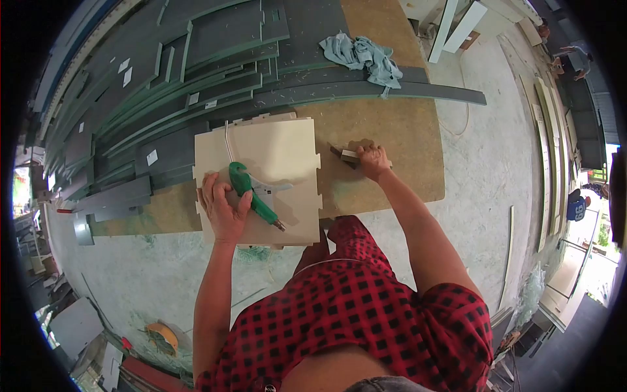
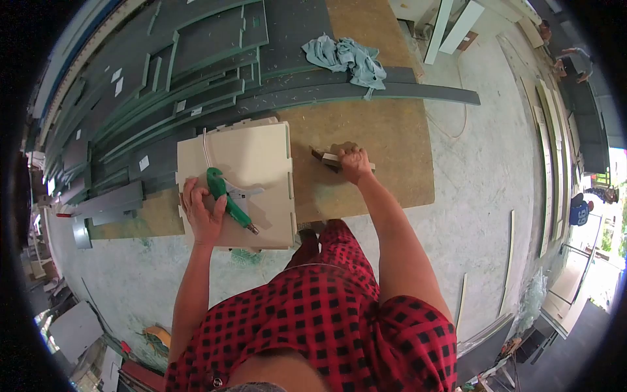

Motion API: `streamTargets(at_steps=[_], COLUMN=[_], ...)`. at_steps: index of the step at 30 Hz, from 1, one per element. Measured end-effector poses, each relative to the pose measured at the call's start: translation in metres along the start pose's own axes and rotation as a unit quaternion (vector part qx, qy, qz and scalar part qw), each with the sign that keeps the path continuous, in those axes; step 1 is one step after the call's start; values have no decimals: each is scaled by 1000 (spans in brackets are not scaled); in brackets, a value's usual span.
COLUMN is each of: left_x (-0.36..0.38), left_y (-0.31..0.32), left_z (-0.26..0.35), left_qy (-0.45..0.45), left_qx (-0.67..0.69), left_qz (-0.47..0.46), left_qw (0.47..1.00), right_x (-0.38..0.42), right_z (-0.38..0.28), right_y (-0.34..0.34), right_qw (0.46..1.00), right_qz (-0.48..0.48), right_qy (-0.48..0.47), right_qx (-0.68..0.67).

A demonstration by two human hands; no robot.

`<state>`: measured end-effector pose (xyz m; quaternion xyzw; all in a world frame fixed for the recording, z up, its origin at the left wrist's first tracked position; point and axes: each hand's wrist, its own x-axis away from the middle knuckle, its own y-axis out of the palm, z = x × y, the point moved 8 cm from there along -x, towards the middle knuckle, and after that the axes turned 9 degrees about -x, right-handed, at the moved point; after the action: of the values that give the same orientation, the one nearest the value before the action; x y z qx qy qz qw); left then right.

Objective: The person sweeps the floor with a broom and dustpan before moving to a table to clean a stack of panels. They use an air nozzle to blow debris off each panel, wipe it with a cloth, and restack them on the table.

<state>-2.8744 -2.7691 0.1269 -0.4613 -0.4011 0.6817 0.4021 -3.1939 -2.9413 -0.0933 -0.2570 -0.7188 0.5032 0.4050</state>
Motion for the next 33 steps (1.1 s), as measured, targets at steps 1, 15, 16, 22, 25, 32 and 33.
streamTargets(at_steps=[1, 15, 16, 22, 25, 32, 33], left_x=[1, -10, -11, -15, -14, -15, -16], left_y=[0, 8, 9, 15, 18, 20, 19], left_z=[1, 5, 6, 6, 2, 1, 0], left_qy=[-2, -27, -32, -39, -42, -44, -49], left_qx=[-3, -22, -18, -37, -47, -55, -57], left_qz=[-4, -34, -40, -46, -56, -68, -67], left_qw=[1000, 999, 999, 998, 996, 995, 995], right_x=[-1, -130, -145, -232, -260, -306, -300], right_z=[4, 207, 224, 291, 292, 286, 280], right_y=[0, -182, -191, -183, -174, -148, -151], right_qw=[998, 907, 908, 938, 945, 957, 953], right_qz=[-15, 241, 241, 139, 108, 19, 30], right_qy=[24, 164, 175, 255, 263, 269, 281], right_qx=[-55, -304, -294, -187, -160, -110, -107])
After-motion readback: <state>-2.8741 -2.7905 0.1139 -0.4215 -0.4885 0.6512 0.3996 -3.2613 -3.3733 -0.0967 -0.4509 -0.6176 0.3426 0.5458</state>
